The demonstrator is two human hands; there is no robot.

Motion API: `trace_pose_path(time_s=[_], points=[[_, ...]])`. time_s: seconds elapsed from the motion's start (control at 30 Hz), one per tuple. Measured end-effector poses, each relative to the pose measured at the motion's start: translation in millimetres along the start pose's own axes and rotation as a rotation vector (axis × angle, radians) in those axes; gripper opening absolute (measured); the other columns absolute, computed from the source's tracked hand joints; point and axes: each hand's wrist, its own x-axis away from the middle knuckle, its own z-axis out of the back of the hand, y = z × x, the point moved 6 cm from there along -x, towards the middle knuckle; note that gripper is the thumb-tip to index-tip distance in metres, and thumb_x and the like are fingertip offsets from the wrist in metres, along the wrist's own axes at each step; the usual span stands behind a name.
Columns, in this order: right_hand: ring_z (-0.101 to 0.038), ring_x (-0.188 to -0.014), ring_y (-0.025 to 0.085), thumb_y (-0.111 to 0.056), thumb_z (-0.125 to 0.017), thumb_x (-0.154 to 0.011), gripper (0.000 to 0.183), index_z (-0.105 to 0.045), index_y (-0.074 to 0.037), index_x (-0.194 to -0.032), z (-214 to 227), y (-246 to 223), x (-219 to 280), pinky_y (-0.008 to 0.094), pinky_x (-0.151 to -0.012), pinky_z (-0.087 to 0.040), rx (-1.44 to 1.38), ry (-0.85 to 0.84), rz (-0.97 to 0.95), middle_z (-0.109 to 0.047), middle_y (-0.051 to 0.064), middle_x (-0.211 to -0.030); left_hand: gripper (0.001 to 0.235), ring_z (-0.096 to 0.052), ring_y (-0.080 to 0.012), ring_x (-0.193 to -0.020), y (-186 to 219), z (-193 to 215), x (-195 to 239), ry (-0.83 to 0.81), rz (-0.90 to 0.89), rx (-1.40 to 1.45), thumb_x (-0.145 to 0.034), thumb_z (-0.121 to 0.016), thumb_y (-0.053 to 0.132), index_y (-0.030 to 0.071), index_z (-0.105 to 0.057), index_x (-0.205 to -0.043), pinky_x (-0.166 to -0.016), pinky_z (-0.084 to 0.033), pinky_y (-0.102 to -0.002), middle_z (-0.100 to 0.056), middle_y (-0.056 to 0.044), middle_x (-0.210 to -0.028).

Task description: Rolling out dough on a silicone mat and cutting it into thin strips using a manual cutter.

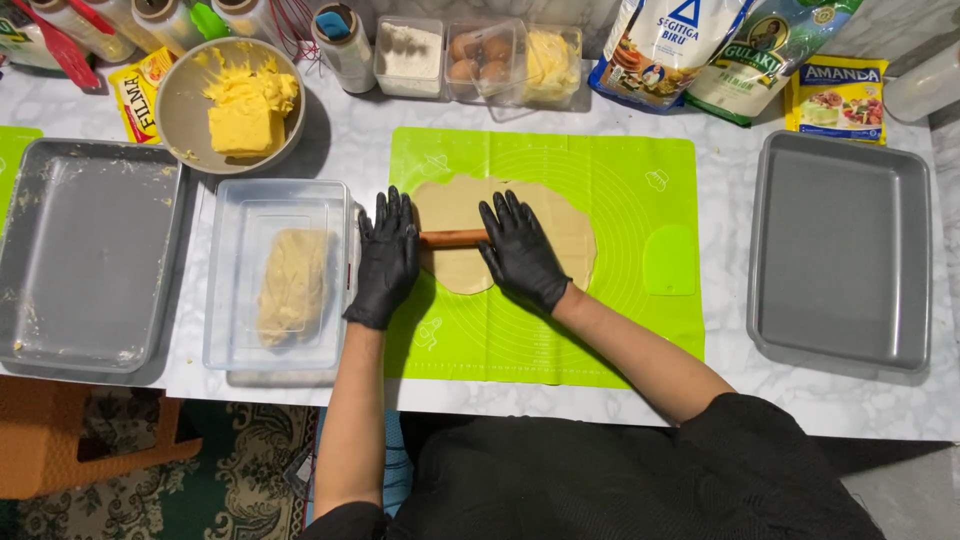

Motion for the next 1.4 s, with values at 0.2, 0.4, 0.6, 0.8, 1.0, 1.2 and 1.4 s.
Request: trace_pose_path(time_s=[0.2, 0.4, 0.6, 0.8, 1.0, 1.2, 1.4], points=[[-0.049, -0.137, 0.044, -0.04, -0.054, -0.101, 0.063, -0.044, -0.004, -0.152, 13.8, -14.4, 10.7, 0.055, -0.11, -0.04, 0.05, 0.05, -0.01, -0.053, 0.028, -0.142, 0.057, -0.023, -0.0393, -0.155, 0.2, -10.8, 8.3, -0.055, 0.051, -0.008, -0.111, -0.025, 0.031, 0.006, -0.036, -0.16, -0.124, -0.013, -0.057, -0.032, -0.019, -0.166], [-0.036, -0.145, 0.045, -0.036, -0.053, -0.1, 0.071, -0.033, -0.005, -0.16, 34.9, -57.4, 73.6, 0.057, -0.12, -0.024, -0.066, 0.004, 0.001, -0.04, 0.027, -0.155, 0.058, -0.019, -0.036, -0.156, 39.2, 23.5, 96.9, -0.126, 0.059, 0.052, -0.107, -0.026, 0.027, 0.011, -0.028, -0.163, -0.124, -0.016, -0.051, -0.024, -0.014, -0.17], [-0.049, -0.133, 0.034, -0.042, -0.062, -0.095, 0.059, -0.052, -0.015, -0.146, 9.1, -31.9, 65.1, 0.055, -0.117, -0.032, 0.001, 0.061, 0.028, -0.053, 0.015, -0.133, 0.056, -0.026, -0.0329, -0.155, 36.7, 27.9, 89.4, -0.144, 0.115, -0.007, -0.11, -0.023, 0.036, 0.014, -0.033, -0.161, -0.124, -0.014, -0.054, -0.033, -0.013, -0.166], [-0.029, -0.15, 0.045, -0.037, -0.046, -0.106, 0.056, -0.04, -0.017, -0.158, 13.7, 2.6, -5.5, 0.063, -0.119, -0.016, -0.01, 0.031, -0.074, -0.042, 0.027, -0.153, 0.064, -0.023, -0.0393, -0.156, 8.3, -3.1, -0.3, -0.009, 0.126, -0.155, -0.109, -0.031, 0.044, 0.008, -0.031, -0.162, -0.121, -0.015, -0.065, -0.031, -0.022, -0.166], [-0.023, -0.152, 0.047, -0.039, -0.039, -0.109, 0.055, -0.039, -0.015, -0.159, 6.4, 8.5, -8.7, 0.062, -0.12, -0.014, 0.017, -0.06, -0.209, -0.04, 0.031, -0.155, 0.065, -0.02, -0.0407, -0.156, 18.1, 14.1, -6.8, 0.029, 0.109, -0.146, -0.109, -0.033, 0.041, 0.003, -0.032, -0.161, -0.121, -0.015, -0.063, -0.031, -0.024, -0.166], [-0.037, -0.147, 0.04, -0.038, -0.051, -0.101, 0.067, -0.034, -0.009, -0.159, 21.1, -48.0, 53.5, 0.058, -0.119, -0.023, 0.116, -0.092, -0.042, -0.044, 0.025, -0.154, 0.058, -0.025, -0.0376, -0.155, 30.8, 14.7, 69.1, -0.044, 0.09, -0.078, -0.108, -0.034, 0.034, 0.004, -0.038, -0.158, -0.124, -0.017, -0.054, -0.035, -0.02, -0.165], [-0.048, -0.141, 0.036, -0.009, -0.06, -0.091, 0.057, -0.051, -0.008, -0.147, 7.4, -52.4, 86.5, 0.046, -0.122, -0.034, -0.012, 0.055, 0.184, -0.059, 0.018, -0.141, 0.06, -0.029, -0.0378, -0.153, 45.3, 24.9, 124.3, 0.053, 0.087, -0.017, -0.106, -0.04, 0.034, 0.003, -0.037, -0.157, -0.123, -0.021, -0.053, -0.036, -0.02, -0.164]])
